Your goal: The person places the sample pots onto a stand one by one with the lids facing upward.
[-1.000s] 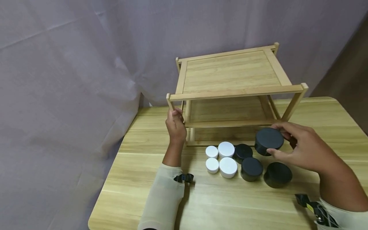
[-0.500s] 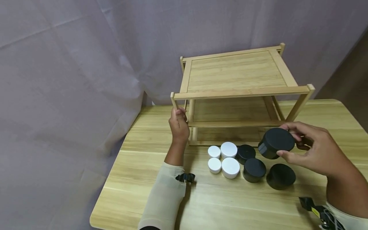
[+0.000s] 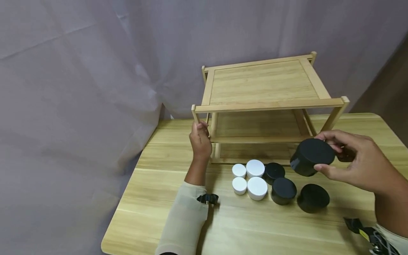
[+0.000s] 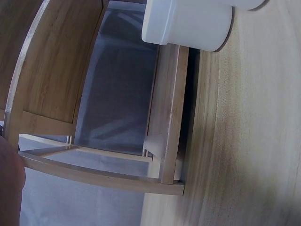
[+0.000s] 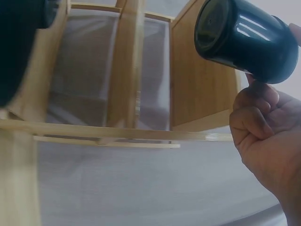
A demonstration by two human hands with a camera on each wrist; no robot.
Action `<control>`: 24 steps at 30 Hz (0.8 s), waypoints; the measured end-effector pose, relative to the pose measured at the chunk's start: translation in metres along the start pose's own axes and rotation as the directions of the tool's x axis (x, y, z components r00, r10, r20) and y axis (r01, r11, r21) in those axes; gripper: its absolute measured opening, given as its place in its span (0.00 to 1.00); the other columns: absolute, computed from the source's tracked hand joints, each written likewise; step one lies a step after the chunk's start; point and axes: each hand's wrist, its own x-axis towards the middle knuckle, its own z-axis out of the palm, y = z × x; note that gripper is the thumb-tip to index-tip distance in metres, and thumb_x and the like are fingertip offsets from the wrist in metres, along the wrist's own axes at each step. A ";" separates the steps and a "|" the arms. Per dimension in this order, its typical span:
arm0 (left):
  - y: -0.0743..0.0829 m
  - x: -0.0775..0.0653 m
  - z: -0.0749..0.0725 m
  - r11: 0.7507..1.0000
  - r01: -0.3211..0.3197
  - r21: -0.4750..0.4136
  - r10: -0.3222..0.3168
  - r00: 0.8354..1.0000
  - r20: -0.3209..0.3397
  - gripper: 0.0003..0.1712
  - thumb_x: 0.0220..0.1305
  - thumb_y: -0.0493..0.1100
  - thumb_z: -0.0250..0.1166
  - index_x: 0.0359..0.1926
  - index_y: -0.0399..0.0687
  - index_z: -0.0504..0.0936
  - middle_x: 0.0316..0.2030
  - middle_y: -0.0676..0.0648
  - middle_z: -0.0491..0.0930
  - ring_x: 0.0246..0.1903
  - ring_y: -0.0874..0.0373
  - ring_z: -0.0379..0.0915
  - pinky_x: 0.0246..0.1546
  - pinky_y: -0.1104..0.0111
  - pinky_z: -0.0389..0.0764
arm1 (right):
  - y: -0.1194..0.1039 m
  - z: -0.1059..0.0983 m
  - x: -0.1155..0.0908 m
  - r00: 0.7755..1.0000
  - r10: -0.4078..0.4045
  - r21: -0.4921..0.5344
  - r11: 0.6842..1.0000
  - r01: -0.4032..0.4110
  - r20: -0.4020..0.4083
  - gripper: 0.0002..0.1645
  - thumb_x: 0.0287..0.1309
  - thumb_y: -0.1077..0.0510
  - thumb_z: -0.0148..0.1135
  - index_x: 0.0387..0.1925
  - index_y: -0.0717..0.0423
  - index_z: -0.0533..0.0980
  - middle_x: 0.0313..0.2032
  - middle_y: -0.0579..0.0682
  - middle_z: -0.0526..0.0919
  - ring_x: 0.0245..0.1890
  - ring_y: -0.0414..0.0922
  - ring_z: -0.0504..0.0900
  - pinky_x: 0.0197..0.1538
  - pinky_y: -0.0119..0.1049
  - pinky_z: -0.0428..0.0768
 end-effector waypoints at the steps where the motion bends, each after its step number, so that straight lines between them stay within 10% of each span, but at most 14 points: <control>1: 0.000 -0.001 0.001 1.000 -0.001 -0.003 0.001 1.000 0.000 0.50 0.80 0.74 0.33 0.41 0.28 0.74 0.19 0.34 0.68 0.20 0.65 0.61 0.21 0.73 0.65 | -0.002 -0.003 0.002 1.000 -0.004 -0.010 1.000 0.004 0.000 0.46 0.23 0.81 0.83 0.53 0.60 0.83 0.29 0.38 0.69 0.24 0.35 0.67 0.23 0.27 0.64; 13: -0.002 -0.001 0.002 1.000 -0.029 -0.006 0.028 0.999 -0.022 0.48 0.82 0.72 0.34 0.40 0.29 0.75 0.19 0.37 0.68 0.20 0.66 0.61 0.21 0.72 0.65 | -0.017 -0.031 0.037 0.997 -0.041 -0.028 0.999 0.043 0.060 0.48 0.27 0.79 0.83 0.56 0.48 0.83 0.34 0.35 0.80 0.27 0.34 0.75 0.28 0.19 0.74; 24: 0.000 0.000 0.003 0.999 -0.032 -0.017 0.031 0.999 -0.014 0.48 0.84 0.71 0.34 0.41 0.28 0.74 0.19 0.33 0.68 0.20 0.66 0.61 0.21 0.73 0.65 | -0.022 -0.059 0.081 0.992 0.075 0.064 0.995 -0.082 0.106 0.40 0.47 0.82 0.73 0.55 0.43 0.83 0.30 0.42 0.76 0.25 0.40 0.69 0.23 0.34 0.62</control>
